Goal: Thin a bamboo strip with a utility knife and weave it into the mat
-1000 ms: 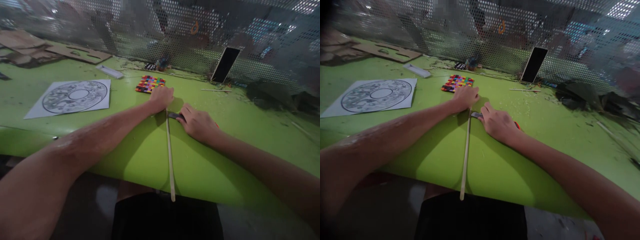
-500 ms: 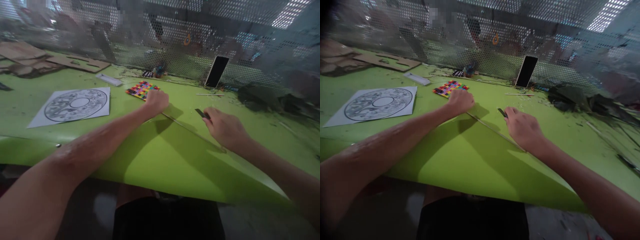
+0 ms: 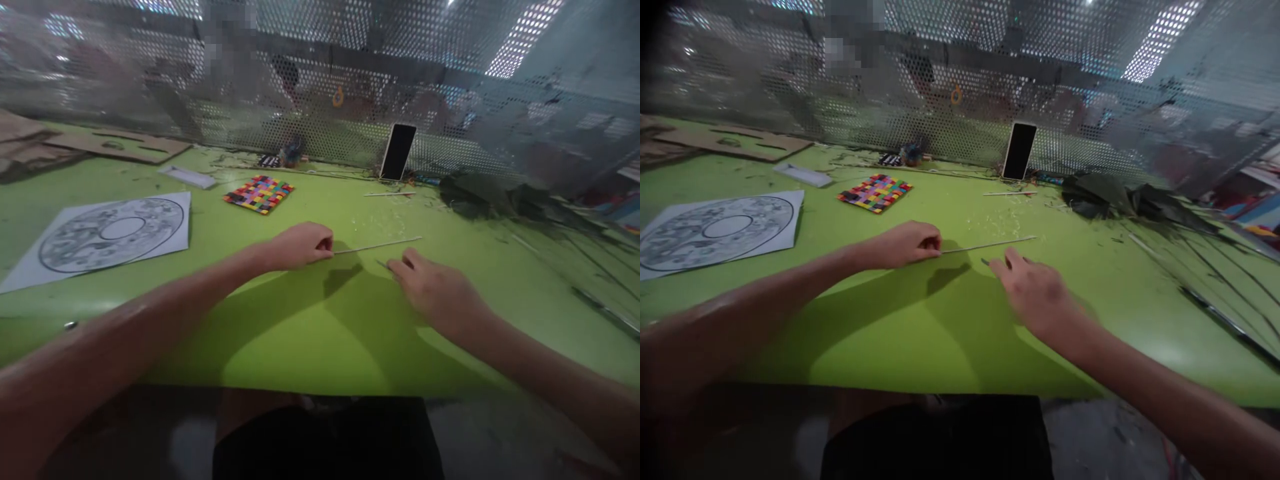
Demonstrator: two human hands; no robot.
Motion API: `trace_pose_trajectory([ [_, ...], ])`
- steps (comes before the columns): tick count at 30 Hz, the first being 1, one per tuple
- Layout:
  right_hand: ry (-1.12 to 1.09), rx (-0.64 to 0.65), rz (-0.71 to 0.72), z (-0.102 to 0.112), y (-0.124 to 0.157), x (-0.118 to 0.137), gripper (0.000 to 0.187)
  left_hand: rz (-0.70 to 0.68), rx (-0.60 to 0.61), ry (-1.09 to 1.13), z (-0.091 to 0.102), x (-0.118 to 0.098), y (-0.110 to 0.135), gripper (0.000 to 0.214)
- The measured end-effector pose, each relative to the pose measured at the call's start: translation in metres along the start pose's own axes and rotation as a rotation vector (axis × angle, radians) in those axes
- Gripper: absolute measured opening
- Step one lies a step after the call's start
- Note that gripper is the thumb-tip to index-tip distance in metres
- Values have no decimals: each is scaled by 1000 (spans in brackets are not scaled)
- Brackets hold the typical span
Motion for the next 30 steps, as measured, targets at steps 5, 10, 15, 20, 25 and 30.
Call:
trace_pose_trajectory([
  [5, -95, 15, -126, -14, 12, -29, 37, -102, -91, -4, -13, -47, 8, 18],
  [10, -288, 36, -119, -18, 15, -25, 39, -258, -72, -93, -23, -74, 38, 29],
  [15, -551, 28, -105, -17, 27, -25, 38, -448, -121, 29, -33, -103, 56, 28],
  [20, -558, 35, -72, -19, 45, -29, 41, -636, -259, -58, -18, -118, 66, 24],
  [25, -481, 43, -29, -15, 40, -26, 43, -613, -224, -315, -25, -111, 56, 29],
  [30, -460, 127, -13, -13, 39, -23, 45, -629, -119, -369, -44, -113, 48, 32],
])
Point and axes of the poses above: each hand's wrist, its own y-axis away from the middle knuckle, its own z-axis out of the back of the hand, x = y × z, the point moved 8 cm from there along -y, towards the middle knuckle, and after that the axes turned 8 degrees about -z, right-handed, at the moved point
